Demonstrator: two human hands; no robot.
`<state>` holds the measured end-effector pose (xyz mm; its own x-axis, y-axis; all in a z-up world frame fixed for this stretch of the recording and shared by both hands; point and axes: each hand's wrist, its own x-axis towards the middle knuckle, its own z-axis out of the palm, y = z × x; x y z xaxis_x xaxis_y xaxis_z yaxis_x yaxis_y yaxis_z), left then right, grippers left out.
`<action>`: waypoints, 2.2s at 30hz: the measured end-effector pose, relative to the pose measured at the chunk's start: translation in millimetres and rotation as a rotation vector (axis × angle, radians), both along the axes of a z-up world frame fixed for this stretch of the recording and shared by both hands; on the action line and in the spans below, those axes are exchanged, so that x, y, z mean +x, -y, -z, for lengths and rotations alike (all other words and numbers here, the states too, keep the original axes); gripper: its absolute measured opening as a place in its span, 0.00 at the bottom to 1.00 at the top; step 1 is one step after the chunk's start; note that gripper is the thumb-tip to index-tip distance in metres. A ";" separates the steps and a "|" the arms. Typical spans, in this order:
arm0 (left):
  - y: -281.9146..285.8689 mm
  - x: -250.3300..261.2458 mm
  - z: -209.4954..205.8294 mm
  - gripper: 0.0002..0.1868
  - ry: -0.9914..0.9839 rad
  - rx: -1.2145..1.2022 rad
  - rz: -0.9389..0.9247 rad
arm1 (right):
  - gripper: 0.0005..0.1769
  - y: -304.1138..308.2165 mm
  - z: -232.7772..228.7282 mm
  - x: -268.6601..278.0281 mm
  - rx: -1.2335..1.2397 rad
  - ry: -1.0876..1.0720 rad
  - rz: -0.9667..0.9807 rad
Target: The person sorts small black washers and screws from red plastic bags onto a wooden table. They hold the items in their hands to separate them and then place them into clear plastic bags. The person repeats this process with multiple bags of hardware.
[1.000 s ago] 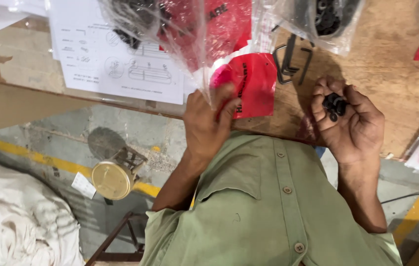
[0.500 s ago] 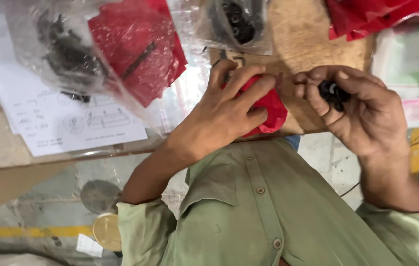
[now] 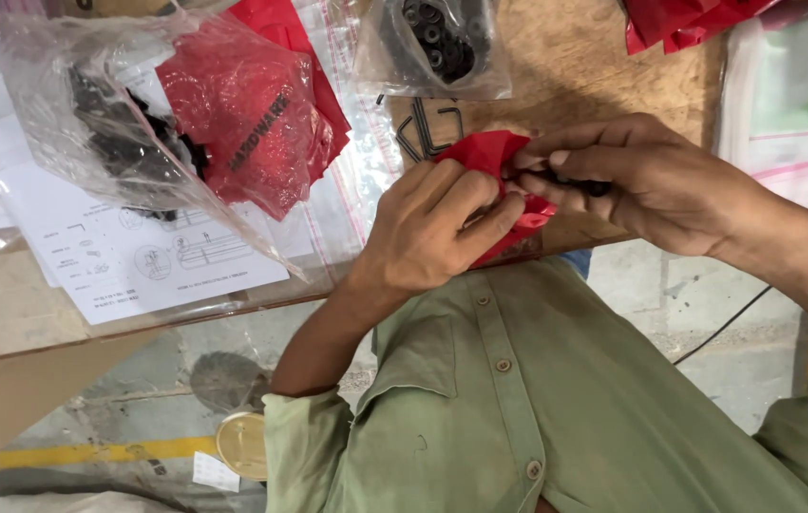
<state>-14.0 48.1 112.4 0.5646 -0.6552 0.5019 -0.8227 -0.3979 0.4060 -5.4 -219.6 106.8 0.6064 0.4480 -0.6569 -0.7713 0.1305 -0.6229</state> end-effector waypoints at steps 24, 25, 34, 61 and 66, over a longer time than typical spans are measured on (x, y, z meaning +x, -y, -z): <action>-0.1 -14.9 14.0 0.14 0.074 -0.195 -0.017 | 0.42 -17.3 -3.6 -21.3 -0.388 0.125 -0.509; -0.9 -15.7 12.4 0.14 0.075 -0.196 -0.028 | 0.42 -20.1 -24.9 -19.4 -0.388 0.128 -0.519; -12.8 -37.4 20.2 0.20 0.104 -0.135 -0.090 | 0.24 -0.3 -57.8 -2.9 -0.443 0.911 -0.195; -32.5 -68.0 11.6 0.14 0.218 -0.034 -0.051 | 0.18 -28.6 -41.0 -5.2 -1.171 2.008 -0.817; -33.6 -70.8 12.4 0.13 0.231 -0.036 -0.046 | 0.19 -52.7 -28.6 -17.5 -1.076 2.229 -0.971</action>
<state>-84.8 81.7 100.0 0.4608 -0.6109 0.6437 -0.8768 -0.4259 0.2235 -22.9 -166.9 135.4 0.2999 0.9435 0.1409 0.9222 -0.3246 0.2102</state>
